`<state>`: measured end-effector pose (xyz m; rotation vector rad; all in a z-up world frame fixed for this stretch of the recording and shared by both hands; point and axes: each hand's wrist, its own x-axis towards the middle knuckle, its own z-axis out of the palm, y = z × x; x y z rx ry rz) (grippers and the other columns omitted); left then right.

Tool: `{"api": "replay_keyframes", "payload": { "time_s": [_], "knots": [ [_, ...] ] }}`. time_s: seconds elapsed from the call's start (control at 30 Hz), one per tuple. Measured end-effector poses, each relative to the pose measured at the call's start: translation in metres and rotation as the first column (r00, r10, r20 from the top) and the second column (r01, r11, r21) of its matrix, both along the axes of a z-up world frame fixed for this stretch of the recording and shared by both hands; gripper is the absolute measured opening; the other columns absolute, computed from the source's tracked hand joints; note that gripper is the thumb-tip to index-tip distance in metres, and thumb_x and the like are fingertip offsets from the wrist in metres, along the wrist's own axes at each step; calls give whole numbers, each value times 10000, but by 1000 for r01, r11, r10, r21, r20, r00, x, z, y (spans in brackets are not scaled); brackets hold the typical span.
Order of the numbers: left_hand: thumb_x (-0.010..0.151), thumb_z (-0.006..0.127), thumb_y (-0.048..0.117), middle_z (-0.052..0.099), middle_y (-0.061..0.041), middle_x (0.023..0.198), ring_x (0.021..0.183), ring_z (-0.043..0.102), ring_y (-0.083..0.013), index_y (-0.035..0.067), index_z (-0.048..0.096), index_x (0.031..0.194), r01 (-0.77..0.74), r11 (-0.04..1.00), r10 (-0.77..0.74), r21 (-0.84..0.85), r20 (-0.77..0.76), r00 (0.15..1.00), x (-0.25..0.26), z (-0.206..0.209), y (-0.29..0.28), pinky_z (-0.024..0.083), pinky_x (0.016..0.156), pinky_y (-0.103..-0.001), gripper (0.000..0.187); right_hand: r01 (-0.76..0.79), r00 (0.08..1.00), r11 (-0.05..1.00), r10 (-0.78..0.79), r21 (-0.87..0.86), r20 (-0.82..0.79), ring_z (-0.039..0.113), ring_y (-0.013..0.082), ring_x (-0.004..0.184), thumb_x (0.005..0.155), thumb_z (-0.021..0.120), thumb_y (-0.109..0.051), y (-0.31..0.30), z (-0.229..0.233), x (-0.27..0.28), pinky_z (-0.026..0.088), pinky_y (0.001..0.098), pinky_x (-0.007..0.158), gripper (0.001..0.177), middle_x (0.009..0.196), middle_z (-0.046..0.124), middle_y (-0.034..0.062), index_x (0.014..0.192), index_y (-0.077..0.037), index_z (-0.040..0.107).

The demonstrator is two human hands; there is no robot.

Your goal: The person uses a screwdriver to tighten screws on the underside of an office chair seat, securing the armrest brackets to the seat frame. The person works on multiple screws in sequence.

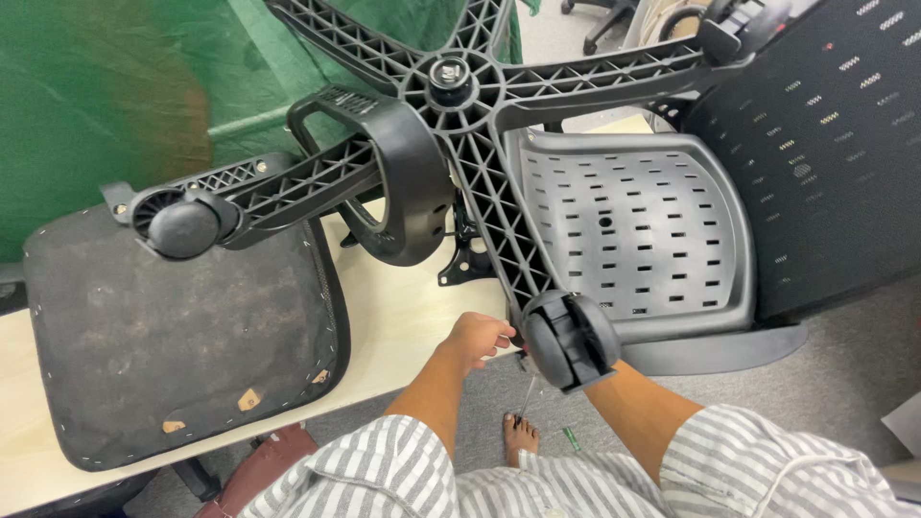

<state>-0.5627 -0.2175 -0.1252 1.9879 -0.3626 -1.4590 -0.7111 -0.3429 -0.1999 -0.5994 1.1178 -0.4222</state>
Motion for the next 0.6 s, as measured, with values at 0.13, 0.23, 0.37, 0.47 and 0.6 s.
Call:
{"api": "replay_keyframes", "payload": {
  "time_s": [0.13,0.23,0.37,0.47,0.6],
  "knots": [
    [910,642,320,742,-67,1050,867,586,-214,73,672,1241,-210,977,209,31,25,978,37,2,34,489,803,-444,414,-52,998,993,54,-107,14,609,209,664,902,727,-214,23,24,19,511,362,576,244,818,652,96,996,-3,650],
    [922,640,316,740,-81,1100,932,632,-231,60,655,1271,-294,954,293,50,22,956,67,2,67,513,861,-464,433,-8,930,972,-80,-235,-360,570,201,598,898,718,-225,50,55,55,472,347,531,249,764,635,102,947,6,639],
    [921,638,299,739,-96,1130,979,674,-263,54,650,1283,-349,934,350,76,6,937,101,1,113,526,869,-480,437,-112,918,949,-15,-296,-396,629,185,623,870,685,-198,85,101,94,502,332,550,212,786,693,107,937,0,655],
    [921,640,293,739,-91,1125,988,683,-266,64,649,1285,-380,921,381,86,3,925,123,4,148,529,871,-482,430,-182,946,942,90,-283,-310,686,179,708,885,684,-230,116,126,128,516,329,624,223,842,731,110,963,-22,663],
    [933,641,304,755,-63,1092,964,695,-235,72,670,1252,-409,907,407,96,40,912,147,14,196,536,854,-466,396,-290,943,886,201,-362,-263,731,180,836,899,711,-310,164,150,175,494,347,721,298,909,766,109,997,-34,658]
  ]
}}
